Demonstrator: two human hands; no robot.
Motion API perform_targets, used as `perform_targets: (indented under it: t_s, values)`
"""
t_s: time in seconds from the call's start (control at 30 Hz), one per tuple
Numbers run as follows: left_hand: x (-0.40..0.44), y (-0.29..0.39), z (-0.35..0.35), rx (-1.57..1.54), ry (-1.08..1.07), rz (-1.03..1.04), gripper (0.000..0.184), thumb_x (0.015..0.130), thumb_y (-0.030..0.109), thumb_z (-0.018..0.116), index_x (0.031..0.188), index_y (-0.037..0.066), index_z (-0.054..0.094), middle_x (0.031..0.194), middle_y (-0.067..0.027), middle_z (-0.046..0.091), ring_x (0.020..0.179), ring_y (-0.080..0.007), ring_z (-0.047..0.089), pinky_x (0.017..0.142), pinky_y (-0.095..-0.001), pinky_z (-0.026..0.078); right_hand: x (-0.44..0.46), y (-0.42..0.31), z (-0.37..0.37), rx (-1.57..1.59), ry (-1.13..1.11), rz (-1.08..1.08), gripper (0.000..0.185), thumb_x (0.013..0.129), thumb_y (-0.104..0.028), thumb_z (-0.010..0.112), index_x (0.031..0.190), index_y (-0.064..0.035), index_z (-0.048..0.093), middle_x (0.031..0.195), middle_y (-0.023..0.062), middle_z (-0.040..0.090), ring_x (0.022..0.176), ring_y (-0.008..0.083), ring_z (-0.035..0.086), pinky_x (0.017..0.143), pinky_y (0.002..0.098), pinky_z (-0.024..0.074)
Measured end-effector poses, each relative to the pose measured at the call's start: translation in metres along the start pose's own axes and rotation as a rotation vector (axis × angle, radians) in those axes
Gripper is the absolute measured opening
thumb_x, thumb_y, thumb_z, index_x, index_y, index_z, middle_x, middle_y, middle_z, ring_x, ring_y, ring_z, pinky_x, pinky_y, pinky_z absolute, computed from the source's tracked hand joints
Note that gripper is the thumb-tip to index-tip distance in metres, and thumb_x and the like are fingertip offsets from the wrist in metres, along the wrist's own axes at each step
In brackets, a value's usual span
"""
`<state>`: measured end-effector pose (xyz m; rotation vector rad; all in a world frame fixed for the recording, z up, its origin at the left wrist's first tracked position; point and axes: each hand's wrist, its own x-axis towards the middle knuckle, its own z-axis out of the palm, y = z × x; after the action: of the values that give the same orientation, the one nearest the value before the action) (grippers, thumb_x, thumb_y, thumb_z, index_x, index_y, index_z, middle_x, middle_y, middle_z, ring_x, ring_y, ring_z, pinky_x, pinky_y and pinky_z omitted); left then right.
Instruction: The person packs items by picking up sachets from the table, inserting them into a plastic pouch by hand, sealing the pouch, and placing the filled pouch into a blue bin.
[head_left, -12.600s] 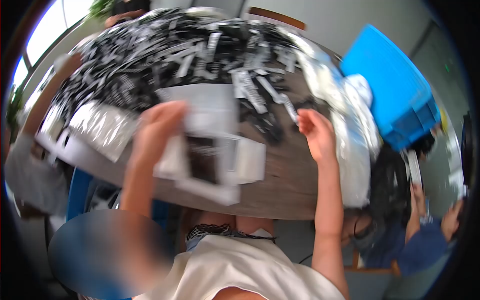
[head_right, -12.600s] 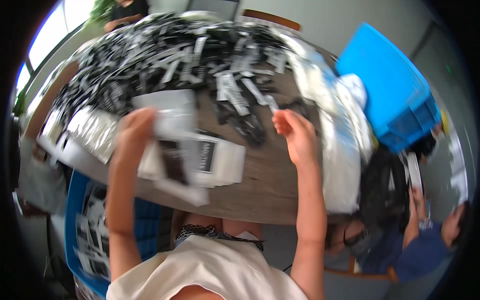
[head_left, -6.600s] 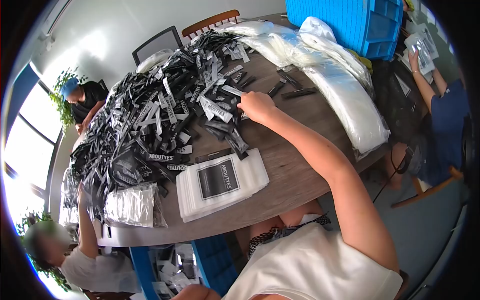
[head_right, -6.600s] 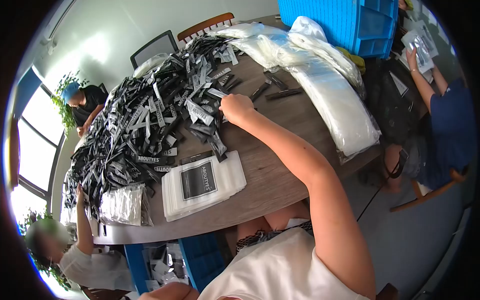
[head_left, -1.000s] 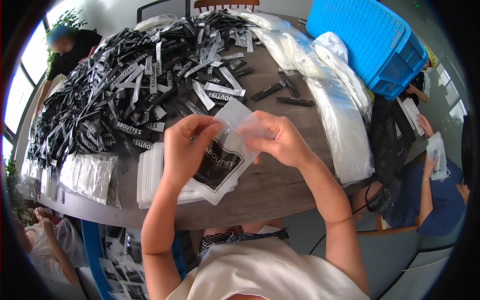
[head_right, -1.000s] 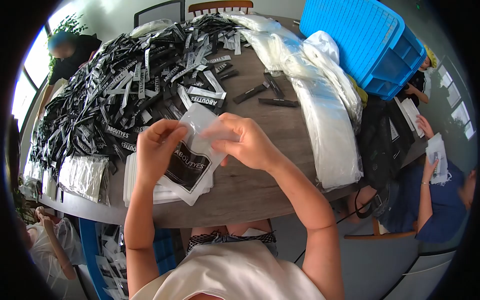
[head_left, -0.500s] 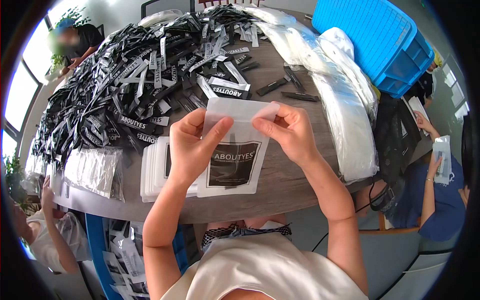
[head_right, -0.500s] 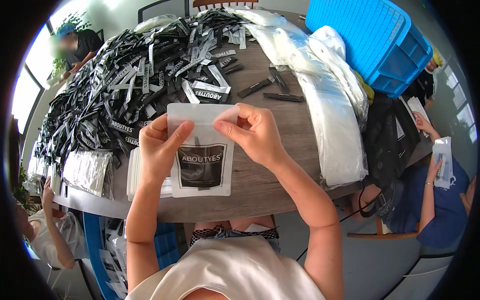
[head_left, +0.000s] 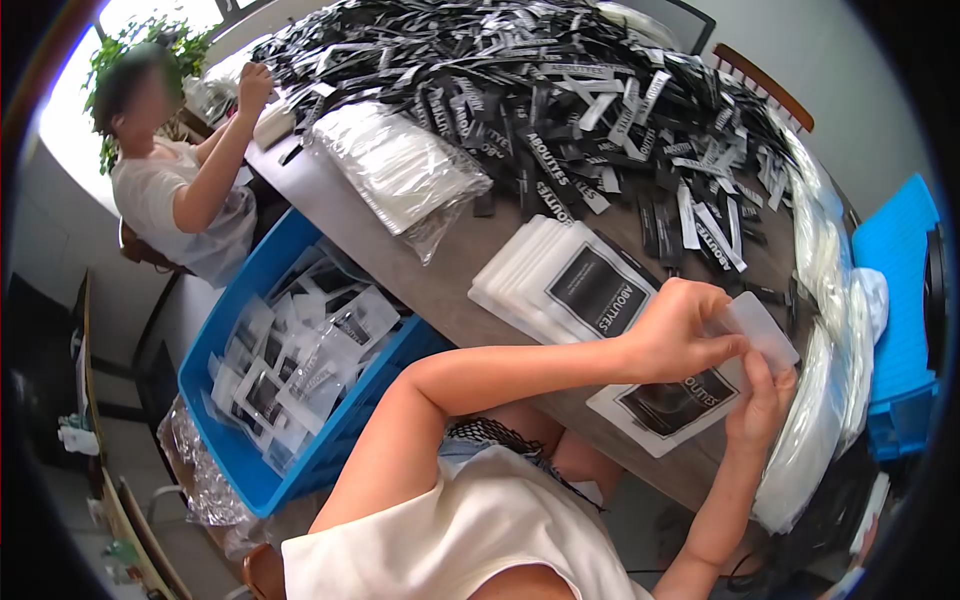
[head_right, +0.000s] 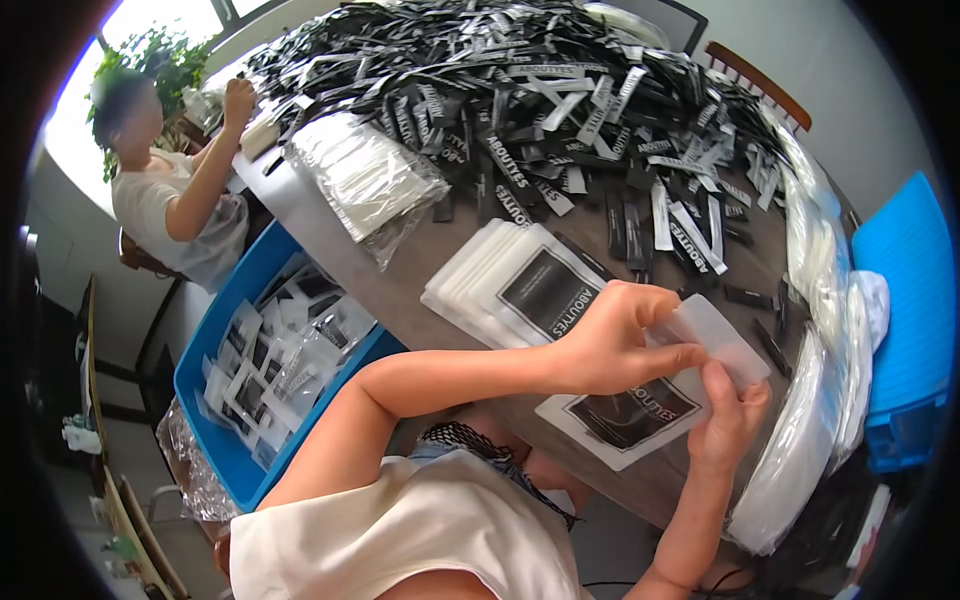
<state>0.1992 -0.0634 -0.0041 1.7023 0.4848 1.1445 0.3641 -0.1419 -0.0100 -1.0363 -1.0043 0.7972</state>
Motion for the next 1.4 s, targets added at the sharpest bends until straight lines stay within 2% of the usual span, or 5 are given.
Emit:
perform_targets:
  t_s: [0.3, 0.5, 0.77, 0.87, 1.4]
  values:
    - [-0.027, 0.019, -0.053, -0.034, -0.039, -0.327, 0.024, 0.092, 0.023, 0.062, 0.084, 0.001, 0.067, 0.066, 0.0028, 0.057, 0.060, -0.0043, 0.048, 0.053, -0.0239, 0.041, 0.009, 0.011, -0.008, 0.243, -0.245, 0.056, 0.027, 0.096, -0.018, 0.054, 0.098, 0.0066, 0.065, 0.091, 0.0116, 0.067, 0.080, 0.0157, 0.061, 0.077, 0.0289, 0.0485]
    - [-0.121, 0.026, -0.237, 0.039, 0.590, -0.421, 0.008, 0.093, 0.013, 0.057, 0.095, 0.006, 0.060, 0.079, 0.0047, 0.050, 0.068, -0.0055, 0.045, 0.058, -0.0223, 0.038, 0.064, 0.015, -0.093, -0.588, 0.264, -0.108, 0.019, 0.090, -0.013, 0.059, 0.100, 0.0005, 0.068, 0.088, 0.0072, 0.069, 0.075, 0.0119, 0.062, 0.068, 0.0261, 0.0487]
    - [-0.262, 0.017, -0.412, 0.685, 0.066, -1.020, 0.012, 0.090, 0.014, 0.061, 0.082, 0.005, 0.060, 0.065, 0.0049, 0.049, 0.062, -0.0042, 0.043, 0.055, -0.0234, 0.037, 0.090, 0.065, -0.123, -1.893, 0.183, -0.044, 0.017, 0.078, -0.006, 0.060, 0.093, -0.0016, 0.065, 0.101, 0.0133, 0.064, 0.094, 0.0289, 0.062, 0.080, 0.0428, 0.0482]
    - [-0.333, -0.047, -0.472, 1.266, 0.105, -0.729, 0.020, 0.089, 0.015, 0.059, 0.086, -0.005, 0.063, 0.062, -0.0038, 0.054, 0.054, -0.0081, 0.049, 0.051, -0.0249, 0.040, 0.100, 0.060, -0.120, -1.844, 0.120, 0.081, 0.016, 0.081, -0.008, 0.057, 0.094, -0.0014, 0.062, 0.102, 0.0176, 0.062, 0.090, 0.0320, 0.065, 0.074, 0.0458, 0.0513]
    - [-0.031, 0.000, -0.066, 0.554, -0.241, -0.094, 0.022, 0.083, 0.007, 0.067, 0.104, -0.001, 0.064, 0.084, -0.0077, 0.058, 0.058, -0.0109, 0.055, 0.055, -0.0259, 0.046, 0.154, 0.085, 0.002, -1.525, -0.051, -0.151, 0.012, 0.073, -0.016, 0.065, 0.079, -0.0059, 0.068, 0.083, 0.0147, 0.068, 0.081, 0.0320, 0.067, 0.070, 0.0418, 0.0541]
